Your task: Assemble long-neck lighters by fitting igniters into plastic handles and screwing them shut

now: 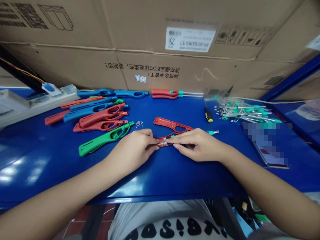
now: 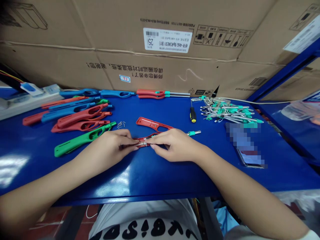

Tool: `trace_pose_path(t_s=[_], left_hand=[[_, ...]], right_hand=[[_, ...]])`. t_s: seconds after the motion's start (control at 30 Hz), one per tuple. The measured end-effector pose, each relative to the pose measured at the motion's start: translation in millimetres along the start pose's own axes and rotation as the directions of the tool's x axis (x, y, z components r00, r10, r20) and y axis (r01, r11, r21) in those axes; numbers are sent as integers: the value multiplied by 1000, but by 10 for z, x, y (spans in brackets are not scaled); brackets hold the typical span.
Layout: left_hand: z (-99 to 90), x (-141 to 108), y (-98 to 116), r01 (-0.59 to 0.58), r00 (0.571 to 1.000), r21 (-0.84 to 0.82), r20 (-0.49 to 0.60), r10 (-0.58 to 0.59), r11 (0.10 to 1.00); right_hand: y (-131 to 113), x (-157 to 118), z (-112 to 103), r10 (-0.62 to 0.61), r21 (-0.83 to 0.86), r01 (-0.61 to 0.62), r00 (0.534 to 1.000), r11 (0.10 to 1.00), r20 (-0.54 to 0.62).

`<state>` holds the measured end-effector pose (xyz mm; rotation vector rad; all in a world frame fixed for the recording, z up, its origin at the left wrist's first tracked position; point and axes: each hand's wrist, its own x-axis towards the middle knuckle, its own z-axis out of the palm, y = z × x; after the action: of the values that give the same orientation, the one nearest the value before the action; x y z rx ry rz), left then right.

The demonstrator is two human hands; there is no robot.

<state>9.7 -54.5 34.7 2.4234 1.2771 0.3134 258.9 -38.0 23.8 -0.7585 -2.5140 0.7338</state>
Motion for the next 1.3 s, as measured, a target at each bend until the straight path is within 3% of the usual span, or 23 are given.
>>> trace_pose_path(t_s=[0.27, 0.5, 0.77, 1.13, 1.3], left_hand=[[6, 25, -35, -23, 1000, -57, -20, 22, 998], [18, 38, -25, -57, 998, -52, -36, 55, 997], [26, 26, -31, -72, 996, -61, -48, 69, 996], [102, 75, -101, -80, 993, -100, -95, 71, 992], [84, 63, -69, -76, 994, -72, -87, 69, 995]], right_hand=[[-46, -24, -114, 85, -1, -86, 979, 996, 185], [28, -19, -95, 63, -43, -65, 997, 997, -40], [208, -25, -73, 143, -58, -142, 990, 988, 12], [168, -26, -114, 129, -52, -127, 991, 990, 29], [193, -39, -141, 178, -129, -172, 983, 977, 35]])
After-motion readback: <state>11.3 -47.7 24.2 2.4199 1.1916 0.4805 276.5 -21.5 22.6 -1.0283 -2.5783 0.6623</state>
